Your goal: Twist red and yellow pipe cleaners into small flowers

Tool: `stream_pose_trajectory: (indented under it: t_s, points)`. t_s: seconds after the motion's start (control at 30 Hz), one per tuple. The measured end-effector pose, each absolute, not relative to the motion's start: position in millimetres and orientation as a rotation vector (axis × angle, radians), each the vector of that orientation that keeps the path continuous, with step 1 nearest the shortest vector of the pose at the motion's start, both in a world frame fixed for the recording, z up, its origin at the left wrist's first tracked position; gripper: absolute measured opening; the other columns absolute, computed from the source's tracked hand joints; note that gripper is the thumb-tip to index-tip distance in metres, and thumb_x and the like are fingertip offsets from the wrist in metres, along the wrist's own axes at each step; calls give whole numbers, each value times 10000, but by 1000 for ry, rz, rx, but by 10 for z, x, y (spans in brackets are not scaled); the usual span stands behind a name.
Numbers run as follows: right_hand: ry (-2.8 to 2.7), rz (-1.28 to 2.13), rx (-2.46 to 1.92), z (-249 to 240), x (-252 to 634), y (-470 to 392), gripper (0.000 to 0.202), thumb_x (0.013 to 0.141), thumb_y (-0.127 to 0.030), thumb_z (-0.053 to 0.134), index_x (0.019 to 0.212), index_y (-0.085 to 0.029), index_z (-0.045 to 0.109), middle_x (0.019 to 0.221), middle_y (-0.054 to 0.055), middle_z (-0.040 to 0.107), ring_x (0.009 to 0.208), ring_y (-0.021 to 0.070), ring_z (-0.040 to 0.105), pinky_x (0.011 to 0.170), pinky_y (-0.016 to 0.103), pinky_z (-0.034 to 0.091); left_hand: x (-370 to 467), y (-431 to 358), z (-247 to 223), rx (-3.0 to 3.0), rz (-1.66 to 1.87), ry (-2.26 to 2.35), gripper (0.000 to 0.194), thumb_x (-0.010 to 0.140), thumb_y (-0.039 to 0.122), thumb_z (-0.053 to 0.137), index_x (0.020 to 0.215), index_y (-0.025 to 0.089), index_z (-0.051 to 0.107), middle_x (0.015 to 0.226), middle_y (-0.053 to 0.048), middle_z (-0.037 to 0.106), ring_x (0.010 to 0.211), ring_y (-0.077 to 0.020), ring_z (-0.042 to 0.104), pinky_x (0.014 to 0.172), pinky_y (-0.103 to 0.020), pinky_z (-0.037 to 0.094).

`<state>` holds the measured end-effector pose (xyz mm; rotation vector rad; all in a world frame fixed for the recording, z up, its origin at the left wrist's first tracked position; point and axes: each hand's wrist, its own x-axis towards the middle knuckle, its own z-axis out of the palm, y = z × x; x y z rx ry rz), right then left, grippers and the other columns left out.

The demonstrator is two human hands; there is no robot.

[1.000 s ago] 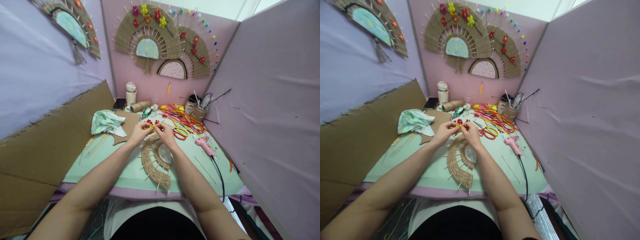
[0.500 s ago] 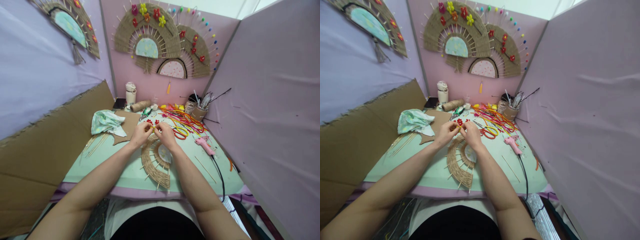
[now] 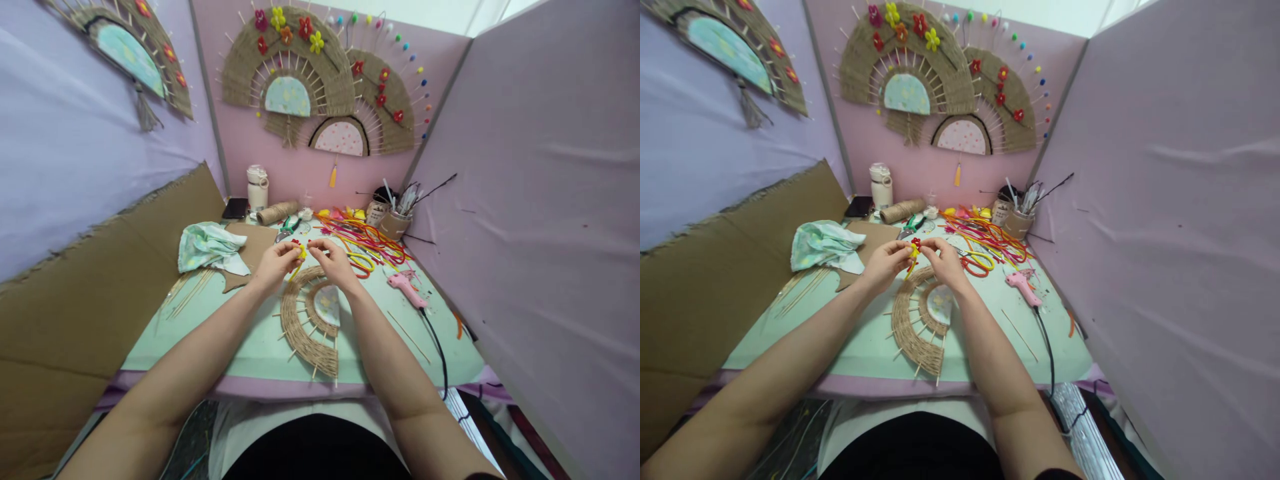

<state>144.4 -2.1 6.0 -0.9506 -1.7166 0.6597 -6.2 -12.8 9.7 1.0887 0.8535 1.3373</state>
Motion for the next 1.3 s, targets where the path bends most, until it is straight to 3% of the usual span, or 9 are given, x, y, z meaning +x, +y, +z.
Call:
stream_pose_trajectory:
  t_s: [0.13, 0.27, 0.43, 0.73, 1.0, 1.3]
  points:
    - [-1711, 897, -910, 7, 1433, 11, 221, 779, -337, 550, 921, -183, 623, 944, 35, 654, 877, 152, 576, 815, 296, 423, -96, -143, 149, 970, 1292, 753, 277, 576, 253, 760, 751, 130, 584, 714, 4, 606, 649, -80, 581, 664, -224, 464]
    - [-1683, 1095, -908, -39, 1424, 24, 227, 716, -357, 627, 838, -165, 627, 819, 20, 652, 744, 134, 578, 709, 264, 437, -113, -151, 174, 958, 1292, 747, 286, 576, 219, 763, 777, 134, 579, 738, 1, 618, 670, -80, 588, 697, -237, 470]
    - [-1638, 1076, -992, -4, 1431, -10, 216, 695, -370, 643, 712, -157, 610, 664, -8, 613, 590, 104, 517, 583, 228, 389, -142, -133, 160, 1004, 1234, 775, 315, 574, 212, 771, 831, 142, 603, 813, -22, 646, 733, -99, 603, 714, -251, 468]
    - [-1613, 979, -901, 38, 1444, -2, 221, 723, -376, 628, 815, -176, 645, 801, 24, 652, 736, 142, 564, 733, 279, 432, -165, -100, 124, 1050, 1215, 768, 269, 576, 251, 773, 782, 129, 650, 740, -20, 633, 646, -85, 562, 619, -227, 444]
    - [-1713, 919, -879, 42, 1439, -4, 194, 767, -370, 556, 776, -181, 596, 760, 0, 602, 708, 124, 520, 673, 245, 413, -210, -76, 93, 1009, 1063, 611, 245, 603, 188, 769, 783, 139, 610, 701, 5, 601, 606, -51, 550, 591, -174, 437]
    - [-1678, 1059, -963, 0, 1435, -7, 303, 697, -467, 635, 704, -171, 568, 651, -17, 562, 580, 100, 466, 543, 223, 373, -307, -22, 30, 1028, 913, 666, 229, 626, 177, 758, 822, 136, 647, 661, -9, 587, 599, -68, 554, 557, -178, 448]
